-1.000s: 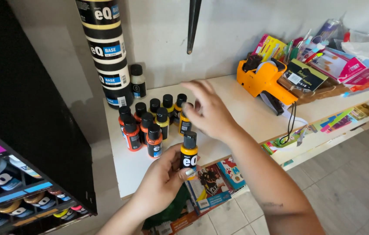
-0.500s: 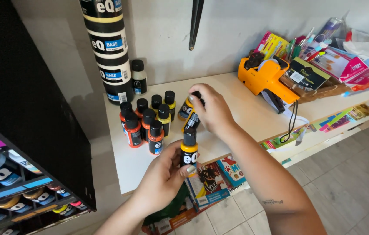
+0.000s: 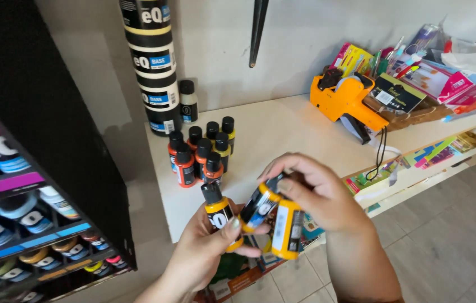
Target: The person picks up small bottles of acrylic paint from a table and places them into a multi-tiered black display rack. They organize the bottles by color, filling the top shelves with lighter shades and the lower shelves with darker ones. The person also places larger jars of base paint on the top of the rack.
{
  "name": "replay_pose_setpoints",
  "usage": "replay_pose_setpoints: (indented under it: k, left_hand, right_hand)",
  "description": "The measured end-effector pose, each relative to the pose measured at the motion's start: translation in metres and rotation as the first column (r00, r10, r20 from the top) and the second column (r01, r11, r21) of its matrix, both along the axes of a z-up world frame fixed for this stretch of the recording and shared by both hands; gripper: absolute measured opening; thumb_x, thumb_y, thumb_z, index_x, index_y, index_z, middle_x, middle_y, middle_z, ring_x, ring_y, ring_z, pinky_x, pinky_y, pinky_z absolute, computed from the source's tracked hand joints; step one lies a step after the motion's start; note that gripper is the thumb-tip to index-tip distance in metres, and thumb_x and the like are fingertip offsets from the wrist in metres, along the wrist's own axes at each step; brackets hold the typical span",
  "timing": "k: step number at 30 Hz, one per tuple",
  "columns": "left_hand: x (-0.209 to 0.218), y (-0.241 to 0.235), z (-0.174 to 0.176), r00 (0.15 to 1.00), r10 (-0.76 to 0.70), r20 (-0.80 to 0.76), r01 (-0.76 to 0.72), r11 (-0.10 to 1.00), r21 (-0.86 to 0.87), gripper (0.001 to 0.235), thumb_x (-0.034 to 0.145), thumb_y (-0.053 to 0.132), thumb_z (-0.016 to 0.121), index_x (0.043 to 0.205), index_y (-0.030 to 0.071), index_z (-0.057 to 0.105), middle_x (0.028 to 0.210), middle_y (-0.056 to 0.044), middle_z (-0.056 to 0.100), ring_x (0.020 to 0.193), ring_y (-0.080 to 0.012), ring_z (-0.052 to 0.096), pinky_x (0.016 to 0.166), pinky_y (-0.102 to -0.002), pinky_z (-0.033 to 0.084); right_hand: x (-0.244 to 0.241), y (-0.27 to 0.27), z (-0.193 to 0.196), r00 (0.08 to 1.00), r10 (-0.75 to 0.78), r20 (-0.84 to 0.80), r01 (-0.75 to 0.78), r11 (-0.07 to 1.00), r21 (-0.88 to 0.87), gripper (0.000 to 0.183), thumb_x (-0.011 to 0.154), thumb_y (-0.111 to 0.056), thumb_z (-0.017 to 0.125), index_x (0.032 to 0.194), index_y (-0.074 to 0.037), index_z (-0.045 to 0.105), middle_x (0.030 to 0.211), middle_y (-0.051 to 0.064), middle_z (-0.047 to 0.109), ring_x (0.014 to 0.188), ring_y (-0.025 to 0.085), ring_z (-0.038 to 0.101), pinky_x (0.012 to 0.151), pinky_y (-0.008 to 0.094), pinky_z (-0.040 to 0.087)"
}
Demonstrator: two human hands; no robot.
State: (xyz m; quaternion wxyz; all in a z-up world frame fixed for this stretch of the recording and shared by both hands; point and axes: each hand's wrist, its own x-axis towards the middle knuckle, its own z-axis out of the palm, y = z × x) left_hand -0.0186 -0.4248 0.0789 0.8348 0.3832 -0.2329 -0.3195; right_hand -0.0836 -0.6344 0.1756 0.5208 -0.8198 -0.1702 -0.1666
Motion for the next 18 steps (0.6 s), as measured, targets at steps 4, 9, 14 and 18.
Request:
replay_pose_setpoints:
  k: [4, 9, 14, 18]
  left_hand:
    - [-0.004, 0.029, 0.013, 0.970, 0.115, -0.214, -0.073, 0.978, 0.193, 0.055, 0.075, -0.002, 0.079, 0.125, 0.003, 0.055, 0.101, -0.031, 0.071, 0.085, -0.0458, 0.080, 0.057, -0.050, 0.066]
    - [-0.011, 0.083, 0.010, 0.947, 0.094, -0.308, -0.047, 0.987, 0.154, 0.056, 0.072, 0.001, 0.078, 0.126, -0.011, 0.066, 0.099, -0.033, 0.074, 0.086, -0.0456, 0.077, 0.078, -0.058, 0.066]
    - [-0.014, 0.124, -0.011, 0.888, 0.228, -0.400, -0.227, 0.973, 0.050, 0.048, 0.073, 0.003, 0.078, 0.118, -0.007, 0.065, 0.101, -0.030, 0.075, 0.093, -0.0403, 0.072, 0.083, -0.061, 0.062]
    - [-0.019, 0.157, -0.003, 0.873, 0.233, -0.428, -0.312, 0.942, -0.123, 0.056, 0.074, 0.014, 0.079, 0.122, -0.008, 0.060, 0.102, -0.026, 0.072, 0.103, -0.0454, 0.072, 0.094, -0.074, 0.059]
  right_hand:
    - [-0.002, 0.039, -0.003, 0.988, 0.151, 0.041, -0.153, 0.987, 0.050, 0.018, 0.106, -0.015, 0.050, 0.115, -0.002, 0.059, 0.112, 0.014, 0.069, 0.109, 0.021, 0.067, 0.095, 0.032, 0.056]
    - [-0.001, 0.086, -0.007, 0.974, 0.188, 0.124, -0.196, 0.979, 0.054, 0.032, 0.107, -0.020, 0.049, 0.128, 0.002, 0.056, 0.118, 0.017, 0.064, 0.113, 0.024, 0.068, 0.097, 0.033, 0.058]
    - [0.012, 0.133, -0.017, 0.937, 0.089, 0.338, -0.085, 0.996, -0.024, 0.031, 0.109, -0.027, 0.044, 0.119, -0.001, 0.058, 0.117, 0.016, 0.064, 0.112, 0.025, 0.063, 0.099, 0.034, 0.052]
    - [0.023, 0.163, -0.039, 0.871, 0.031, 0.491, -0.055, 0.998, 0.034, 0.028, 0.110, -0.030, 0.045, 0.116, -0.005, 0.056, 0.114, 0.014, 0.055, 0.093, 0.021, 0.065, 0.091, 0.034, 0.055]
